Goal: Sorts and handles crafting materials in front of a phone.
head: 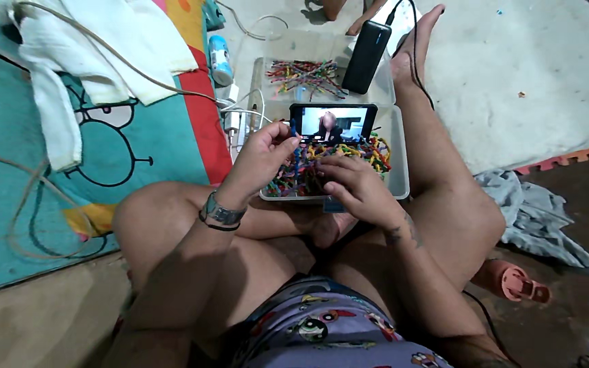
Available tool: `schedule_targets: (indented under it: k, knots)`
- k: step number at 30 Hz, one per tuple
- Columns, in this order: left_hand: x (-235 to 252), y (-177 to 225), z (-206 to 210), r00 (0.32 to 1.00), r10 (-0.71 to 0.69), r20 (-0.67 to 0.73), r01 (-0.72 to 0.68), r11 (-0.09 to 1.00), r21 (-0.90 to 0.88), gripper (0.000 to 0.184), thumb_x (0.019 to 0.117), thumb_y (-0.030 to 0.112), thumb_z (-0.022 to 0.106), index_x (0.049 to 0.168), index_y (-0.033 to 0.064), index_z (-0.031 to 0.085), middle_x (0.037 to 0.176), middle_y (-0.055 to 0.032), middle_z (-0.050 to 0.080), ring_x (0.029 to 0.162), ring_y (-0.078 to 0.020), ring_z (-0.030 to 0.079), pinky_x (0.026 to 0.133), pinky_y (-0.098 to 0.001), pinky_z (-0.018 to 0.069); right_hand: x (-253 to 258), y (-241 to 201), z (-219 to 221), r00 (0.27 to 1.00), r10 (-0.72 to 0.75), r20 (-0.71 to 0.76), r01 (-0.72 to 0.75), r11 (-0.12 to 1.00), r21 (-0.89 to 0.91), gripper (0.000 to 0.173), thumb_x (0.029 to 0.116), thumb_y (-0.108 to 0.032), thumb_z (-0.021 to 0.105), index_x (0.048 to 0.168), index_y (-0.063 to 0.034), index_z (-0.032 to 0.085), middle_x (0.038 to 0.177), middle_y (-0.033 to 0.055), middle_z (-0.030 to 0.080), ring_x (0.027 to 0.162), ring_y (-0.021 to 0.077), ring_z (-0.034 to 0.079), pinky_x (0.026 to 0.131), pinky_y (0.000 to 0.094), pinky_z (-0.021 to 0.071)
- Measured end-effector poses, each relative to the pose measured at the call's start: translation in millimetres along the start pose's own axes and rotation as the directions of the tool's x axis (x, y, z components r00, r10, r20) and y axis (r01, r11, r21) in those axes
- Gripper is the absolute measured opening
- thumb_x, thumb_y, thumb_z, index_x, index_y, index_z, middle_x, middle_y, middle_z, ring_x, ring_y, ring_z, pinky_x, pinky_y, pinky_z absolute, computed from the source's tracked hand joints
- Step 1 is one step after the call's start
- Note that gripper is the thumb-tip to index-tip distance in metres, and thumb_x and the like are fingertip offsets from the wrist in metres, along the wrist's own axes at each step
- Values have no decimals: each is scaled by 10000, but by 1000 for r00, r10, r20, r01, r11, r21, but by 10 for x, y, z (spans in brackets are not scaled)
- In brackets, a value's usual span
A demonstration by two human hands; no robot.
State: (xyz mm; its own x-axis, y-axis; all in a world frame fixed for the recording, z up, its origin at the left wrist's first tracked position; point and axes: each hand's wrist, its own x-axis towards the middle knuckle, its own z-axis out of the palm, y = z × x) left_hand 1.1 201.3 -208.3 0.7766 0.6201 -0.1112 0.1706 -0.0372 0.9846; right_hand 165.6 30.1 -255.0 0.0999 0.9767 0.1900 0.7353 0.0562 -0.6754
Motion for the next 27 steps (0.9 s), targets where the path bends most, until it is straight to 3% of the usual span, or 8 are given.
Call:
schedule_targets:
  k: [3,6,8,13,17,21,23,27]
  knots:
    - [3,-5,7,1000,-27,12,27,1000,9,85,1014,81,570,1073,55,626,935,29,654,778,-14,621,712,-187,537,-37,-2,-102,983,26,-183,50,917,396,605,1085,-486,349,1225,-27,718,1324,94,658,1277,184,577,1092,394,465]
    - [-85,118,111,997,-70,17,70,998,-1,84,1019,36,550,1074,34,613,930,6,647,759,-15,610,696,-178,534,-38,23,-135,960,174,-222,49,672,739,590,1071,-528,380,1277,-66,683,1341,21,644,1233,126,605,1069,346,498]
    - [-216,299,230,993,-112,25,111,993,30,85,1037,2,505,1095,-2,568,925,-31,595,755,-22,567,696,-173,508,-27,27,-139,945,264,-195,33,514,857,523,1072,-496,404,1269,-106,692,1321,-6,666,1137,121,661,1005,326,538]
    - [-339,490,315,982,-185,37,183,982,40,85,1048,8,494,1075,17,575,900,-50,589,726,-52,554,680,-184,495,-35,24,-149,919,384,-94,-122,502,857,507,1106,-366,292,1300,-64,650,1309,18,670,1028,99,688,940,299,559]
    - [-165,122,190,984,-160,76,163,986,-35,87,1035,72,550,1057,74,634,933,-5,653,729,-37,599,662,-170,512,-33,2,-190,916,399,-27,-159,427,890,516,1106,-368,266,1283,-86,660,1286,20,681,970,90,694,883,276,571]
    - [-133,41,252,979,-163,119,168,985,-29,70,1030,84,567,1036,58,632,935,-17,665,730,-41,607,653,-179,516,-25,-5,-178,943,333,25,-155,371,916,500,1083,-434,336,1279,-114,666,1325,16,655,980,104,692,891,296,578]
    - [-209,68,304,979,-159,125,161,987,-6,50,1014,46,586,1034,28,628,893,-57,651,669,-70,577,601,-193,490,-24,1,-152,955,294,43,-157,375,914,542,1069,-499,387,1307,-94,657,1350,25,644,1023,119,687,923,318,572]
    - [-282,111,391,984,-119,132,106,989,101,54,977,38,646,1026,20,634,862,-65,626,658,-77,559,587,-199,484,-20,-7,-122,969,246,20,-138,475,869,566,1056,-546,402,1296,-107,667,1337,-16,641,1043,88,667,917,300,566]
